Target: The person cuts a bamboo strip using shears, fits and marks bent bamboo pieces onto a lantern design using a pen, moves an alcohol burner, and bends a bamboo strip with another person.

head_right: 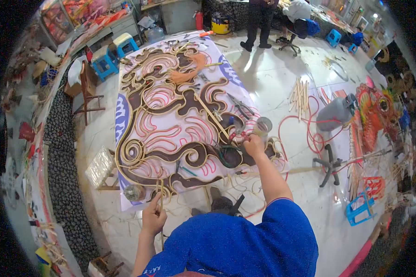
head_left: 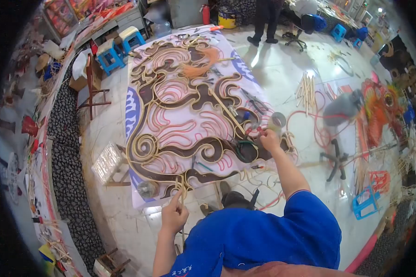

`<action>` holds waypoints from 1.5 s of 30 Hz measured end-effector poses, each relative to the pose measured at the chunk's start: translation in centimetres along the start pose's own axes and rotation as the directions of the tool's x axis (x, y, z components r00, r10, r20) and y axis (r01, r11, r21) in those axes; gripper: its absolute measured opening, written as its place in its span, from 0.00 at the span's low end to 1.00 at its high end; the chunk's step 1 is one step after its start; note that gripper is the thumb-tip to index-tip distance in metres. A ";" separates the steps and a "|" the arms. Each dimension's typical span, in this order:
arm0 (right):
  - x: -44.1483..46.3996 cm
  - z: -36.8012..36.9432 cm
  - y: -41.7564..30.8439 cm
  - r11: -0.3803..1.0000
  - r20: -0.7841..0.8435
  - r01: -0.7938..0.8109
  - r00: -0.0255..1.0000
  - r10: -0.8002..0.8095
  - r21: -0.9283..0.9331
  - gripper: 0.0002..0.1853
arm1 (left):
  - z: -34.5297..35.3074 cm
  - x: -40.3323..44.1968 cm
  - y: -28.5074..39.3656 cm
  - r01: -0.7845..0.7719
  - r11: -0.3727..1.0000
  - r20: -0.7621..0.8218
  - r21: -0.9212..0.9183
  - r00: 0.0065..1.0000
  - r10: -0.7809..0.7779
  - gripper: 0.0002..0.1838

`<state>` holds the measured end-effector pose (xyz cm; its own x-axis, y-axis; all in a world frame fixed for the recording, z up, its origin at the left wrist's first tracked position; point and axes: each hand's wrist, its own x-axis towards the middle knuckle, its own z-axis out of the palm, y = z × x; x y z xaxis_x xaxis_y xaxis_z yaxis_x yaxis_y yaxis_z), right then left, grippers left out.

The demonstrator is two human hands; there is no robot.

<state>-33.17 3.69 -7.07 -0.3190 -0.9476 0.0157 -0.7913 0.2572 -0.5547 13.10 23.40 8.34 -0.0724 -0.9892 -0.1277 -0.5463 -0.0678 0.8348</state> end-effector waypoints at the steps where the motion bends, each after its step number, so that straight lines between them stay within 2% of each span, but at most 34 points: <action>1: -0.1 -0.2 0.0 0.998 -0.024 -0.011 1.000 0.013 0.061 0.10 | -0.2 -0.2 -0.1 -0.009 1.000 -0.004 -0.003 1.000 0.009 0.34; 6: 0.5 -2.0 -0.4 0.986 -0.027 0.053 0.998 -0.050 0.156 0.11 | -0.6 -1.2 -0.4 0.009 1.000 0.002 -0.001 1.000 -0.009 0.34; 10: -0.5 -5.1 -3.5 0.998 -0.157 0.046 0.987 -0.040 0.031 0.12 | -0.9 -1.9 -1.3 -0.023 1.000 -0.024 -0.017 0.999 0.023 0.34; 13: -0.9 -6.5 -4.3 0.994 -0.364 0.107 0.926 -0.099 0.001 0.10 | -1.2 -2.4 -1.3 -0.025 0.999 -0.037 -0.030 0.999 0.024 0.35; 18: -1.3 -9.0 -6.4 0.986 -0.481 0.163 0.862 -0.159 -0.034 0.12 | -1.7 -3.2 -2.6 -0.016 0.999 -0.041 -0.048 0.999 0.014 0.34; 22: -3.4 -11.8 -9.5 0.954 -0.506 0.289 0.837 -0.209 0.084 0.13 | -2.1 -3.9 -3.5 -0.047 0.996 -0.069 -0.070 0.997 0.042 0.34; 23: -4.2 -12.9 -10.4 0.915 -0.447 0.298 0.881 -0.153 0.272 0.13 | -2.4 -4.0 -3.4 -0.055 0.997 -0.080 -0.061 0.996 0.050 0.35; 25: -6.1 -15.1 -11.7 0.751 -0.290 0.245 0.954 -0.074 0.613 0.12 | -2.9 -4.3 -3.4 -0.068 0.997 -0.095 -0.042 0.993 0.064 0.35; 26: -7.1 -16.2 -11.8 0.753 -0.285 0.236 0.956 -0.067 0.614 0.12 | -3.1 -4.6 -3.5 -0.062 0.997 -0.088 -0.041 0.994 0.059 0.35; 27: -8.0 -17.7 -11.4 0.762 -0.094 0.162 0.987 -0.132 0.627 0.13 | -3.1 -4.8 -3.8 -0.073 0.996 -0.093 -0.043 0.993 0.068 0.35; 28: -8.5 -18.8 -11.1 0.773 0.100 0.091 0.976 -0.196 0.627 0.14 | -3.1 -4.9 -4.1 -0.084 0.995 -0.103 -0.045 0.992 0.079 0.35; 29: -8.8 -19.2 -11.1 0.789 0.288 0.027 0.923 -0.256 0.614 0.15 | -3.1 -4.9 -4.2 -0.096 0.994 -0.117 -0.049 0.989 0.090 0.35; 30: -9.4 -18.8 -11.1 0.789 0.293 0.024 0.921 -0.256 0.613 0.15 | -3.1 -5.0 -4.3 -0.091 0.995 -0.117 -0.049 0.990 0.085 0.35; 33: -12.4 -15.8 -10.9 0.833 0.516 -0.160 0.840 -0.167 0.530 0.14 | -3.2 -5.1 -4.4 -0.098 0.990 -0.096 -0.098 0.991 0.089 0.34; 35: -14.7 -12.6 -11.1 0.816 0.565 -0.201 0.806 -0.176 0.541 0.14 | -3.8 -4.9 -4.3 -0.095 0.993 -0.082 -0.066 0.993 0.089 0.34; 38: -18.5 -9.4 -12.0 0.802 0.528 -0.119 0.807 -0.265 0.585 0.14 | -4.3 -4.6 -4.3 -0.089 0.996 -0.063 -0.011 0.994 0.089 0.34; 40: -19.5 -6.9 -10.6 0.804 0.632 -0.163 0.713 -0.305 0.572 0.14 | -4.2 -4.4 -4.8 -0.101 0.995 -0.083 -0.019 0.992 0.099 0.34; 41: -19.2 -6.8 -10.4 0.803 0.631 -0.165 0.714 -0.303 0.573 0.14 | -4.2 -4.3 -4.9 -0.107 0.994 -0.092 -0.022 0.990 0.105 0.34; 44: -16.4 -7.5 -9.9 0.875 0.619 0.134 0.657 -0.430 0.465 0.13 | -4.5 -4.5 -4.2 -0.101 0.994 -0.074 -0.028 0.992 0.099 0.34; 45: -16.0 -8.1 -9.8 0.875 0.617 0.129 0.660 -0.427 0.467 0.13 | -4.6 -4.6 -4.1 -0.099 0.995 -0.063 -0.031 0.993 0.097 0.34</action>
<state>-24.55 17.86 4.82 0.4496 -0.8526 -0.2663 -0.4895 0.0142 -0.8719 19.49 27.64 7.98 -0.0720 -0.9973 -0.0124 -0.5104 0.0261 0.8596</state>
